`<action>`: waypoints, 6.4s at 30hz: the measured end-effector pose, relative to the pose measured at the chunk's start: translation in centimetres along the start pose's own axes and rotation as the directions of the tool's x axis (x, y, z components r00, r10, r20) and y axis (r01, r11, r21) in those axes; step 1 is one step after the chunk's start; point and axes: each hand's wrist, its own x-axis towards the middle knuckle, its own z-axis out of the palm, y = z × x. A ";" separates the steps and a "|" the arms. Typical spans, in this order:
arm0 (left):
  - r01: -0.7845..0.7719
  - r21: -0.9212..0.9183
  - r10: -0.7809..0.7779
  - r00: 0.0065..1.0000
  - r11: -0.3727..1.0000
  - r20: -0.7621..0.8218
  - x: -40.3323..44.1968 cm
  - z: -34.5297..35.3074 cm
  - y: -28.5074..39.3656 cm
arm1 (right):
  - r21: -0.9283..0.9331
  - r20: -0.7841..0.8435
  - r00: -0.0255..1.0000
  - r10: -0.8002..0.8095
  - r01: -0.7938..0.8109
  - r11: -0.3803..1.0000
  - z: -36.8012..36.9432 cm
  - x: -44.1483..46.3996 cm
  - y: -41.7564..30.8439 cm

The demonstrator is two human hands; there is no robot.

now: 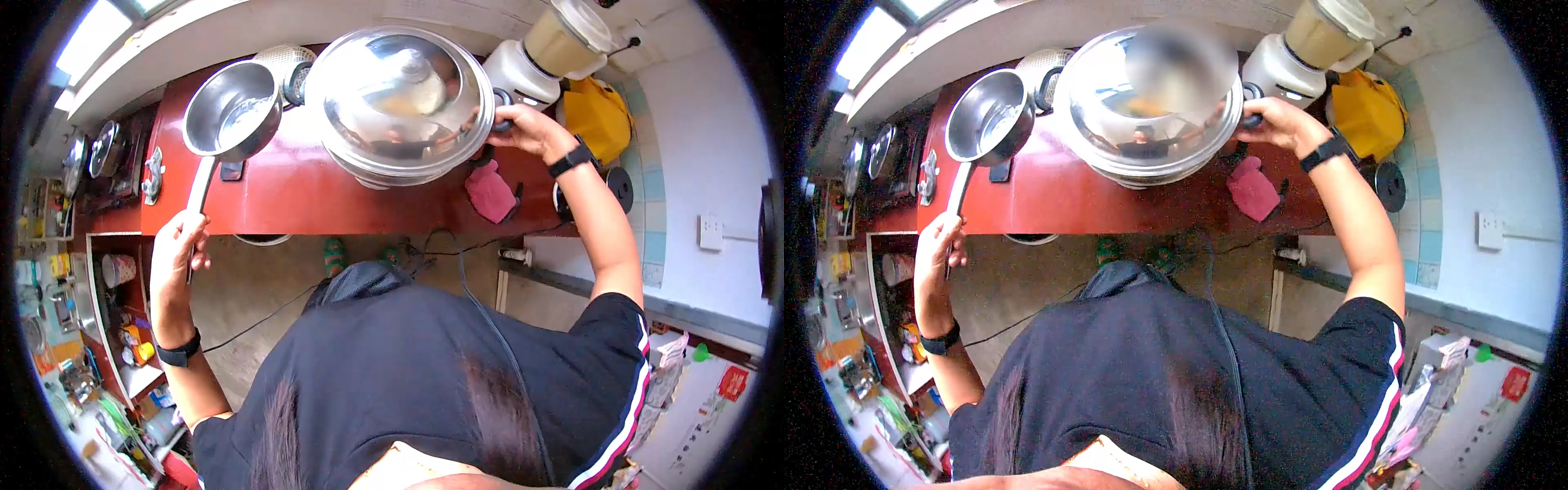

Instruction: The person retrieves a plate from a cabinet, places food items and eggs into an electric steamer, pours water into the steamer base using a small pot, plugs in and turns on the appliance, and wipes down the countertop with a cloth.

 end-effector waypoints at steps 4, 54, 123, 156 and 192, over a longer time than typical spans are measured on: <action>0.000 0.006 0.000 1.000 1.000 0.003 0.3 -0.3 0.0 | 0.044 0.067 0.998 -0.022 0.019 0.999 0.0 -0.3 0.9; -0.561 0.789 0.631 0.712 0.249 0.307 7.7 12.0 -1.6 | 0.562 -0.567 0.817 -0.105 0.477 0.676 3.1 -20.8 6.7; -0.223 -0.396 -0.143 0.689 0.891 -0.710 -30.6 -57.7 -40.0 | -0.106 0.490 0.870 -0.054 0.121 0.987 87.0 17.9 5.2; 0.224 0.751 0.476 0.654 0.621 -0.588 -14.0 -141.5 -47.9 | -0.253 0.434 0.901 -0.024 0.147 0.956 156.5 35.6 -9.1; -0.201 -0.189 -0.114 0.335 0.961 -0.935 -11.9 -155.1 -61.3 | -0.237 0.449 0.893 0.021 0.096 0.967 178.4 40.7 -11.0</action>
